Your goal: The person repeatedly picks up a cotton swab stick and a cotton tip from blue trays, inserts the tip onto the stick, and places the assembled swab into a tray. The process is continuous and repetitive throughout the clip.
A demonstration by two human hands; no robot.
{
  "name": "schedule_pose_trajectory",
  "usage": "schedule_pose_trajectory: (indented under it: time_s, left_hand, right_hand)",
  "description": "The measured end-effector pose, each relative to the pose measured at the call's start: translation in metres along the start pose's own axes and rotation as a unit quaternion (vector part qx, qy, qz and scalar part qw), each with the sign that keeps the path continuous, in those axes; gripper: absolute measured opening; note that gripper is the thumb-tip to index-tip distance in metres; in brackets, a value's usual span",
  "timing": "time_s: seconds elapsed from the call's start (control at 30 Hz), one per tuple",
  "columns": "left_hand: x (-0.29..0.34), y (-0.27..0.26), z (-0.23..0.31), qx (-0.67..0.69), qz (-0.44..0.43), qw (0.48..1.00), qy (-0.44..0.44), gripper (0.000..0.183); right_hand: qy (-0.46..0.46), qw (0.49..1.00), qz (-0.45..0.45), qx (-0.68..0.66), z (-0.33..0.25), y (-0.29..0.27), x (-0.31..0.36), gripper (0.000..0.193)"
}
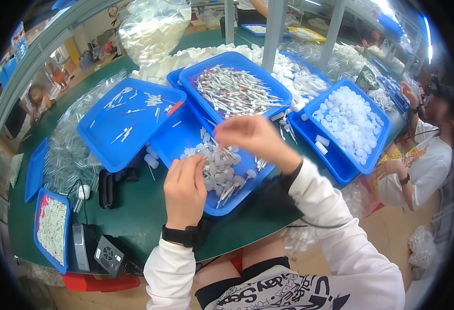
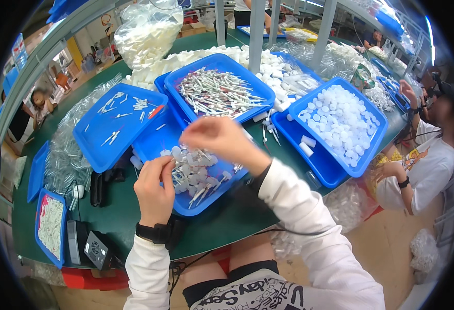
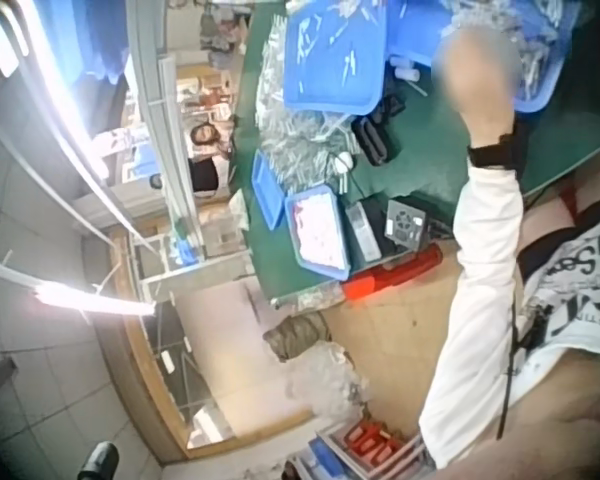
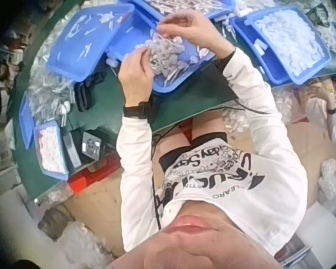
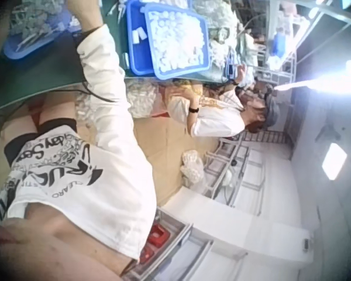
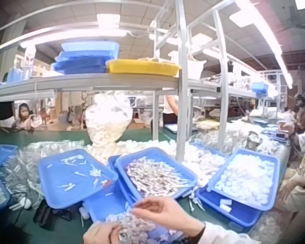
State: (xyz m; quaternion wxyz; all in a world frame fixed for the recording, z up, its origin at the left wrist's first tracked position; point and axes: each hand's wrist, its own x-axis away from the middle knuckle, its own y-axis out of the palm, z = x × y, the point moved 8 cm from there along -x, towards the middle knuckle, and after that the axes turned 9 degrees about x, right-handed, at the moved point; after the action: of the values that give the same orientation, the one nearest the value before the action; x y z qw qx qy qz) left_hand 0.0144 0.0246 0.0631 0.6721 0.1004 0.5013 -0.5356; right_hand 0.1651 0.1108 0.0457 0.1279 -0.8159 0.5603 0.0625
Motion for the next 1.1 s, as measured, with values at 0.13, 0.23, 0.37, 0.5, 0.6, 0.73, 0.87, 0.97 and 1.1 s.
schedule_pose_trajectory:
  time_s: [0.13, 0.23, 0.37, 0.5, 0.6, 0.73, 0.87, 0.97, 1.1]
  left_hand:
    - [-0.001, 0.018, 0.000, 0.017, -0.039, 0.999, 0.000, 0.011]
    - [0.000, 0.019, 0.002, -0.058, -0.072, 0.995, 0.030, 0.014]
    - [0.001, 0.016, -0.004, -0.091, -0.060, 0.994, 0.010, 0.019]
    - [0.000, 0.008, -0.012, -0.067, -0.027, 0.997, -0.030, 0.020]
    - [0.000, 0.003, -0.016, -0.055, -0.015, 0.997, -0.047, 0.020]
    - [-0.003, 0.000, -0.013, -0.034, 0.006, 0.998, -0.050, 0.017]
    - [-0.004, -0.003, -0.017, 0.051, 0.037, 0.993, -0.099, 0.018]
    - [-0.001, -0.004, -0.024, 0.215, 0.053, 0.962, -0.162, 0.019]
    - [-0.001, 0.013, -0.013, 0.350, 0.021, 0.925, -0.149, 0.020]
  right_hand:
    - [-0.103, 0.829, 0.169, 0.523, -0.006, -0.107, -0.027, 0.020]
    - [-0.015, 0.786, 0.090, 0.611, 0.018, -0.115, -0.046, 0.020]
    - [0.002, 0.774, 0.056, 0.631, 0.028, -0.120, -0.061, 0.018]
    - [0.066, 0.766, 0.028, 0.638, 0.030, -0.127, -0.062, 0.012]
    - [0.097, 0.745, 0.031, 0.659, 0.022, -0.126, -0.062, 0.008]
    - [-0.036, 0.719, 0.142, 0.679, -0.001, -0.121, -0.050, 0.010]
    - [-0.192, 0.791, 0.214, 0.540, -0.032, -0.094, -0.019, 0.012]
    - [-0.127, 0.938, 0.101, 0.306, -0.039, -0.027, 0.007, 0.013]
    - [-0.126, 0.967, 0.045, 0.218, -0.041, 0.034, 0.048, 0.016]
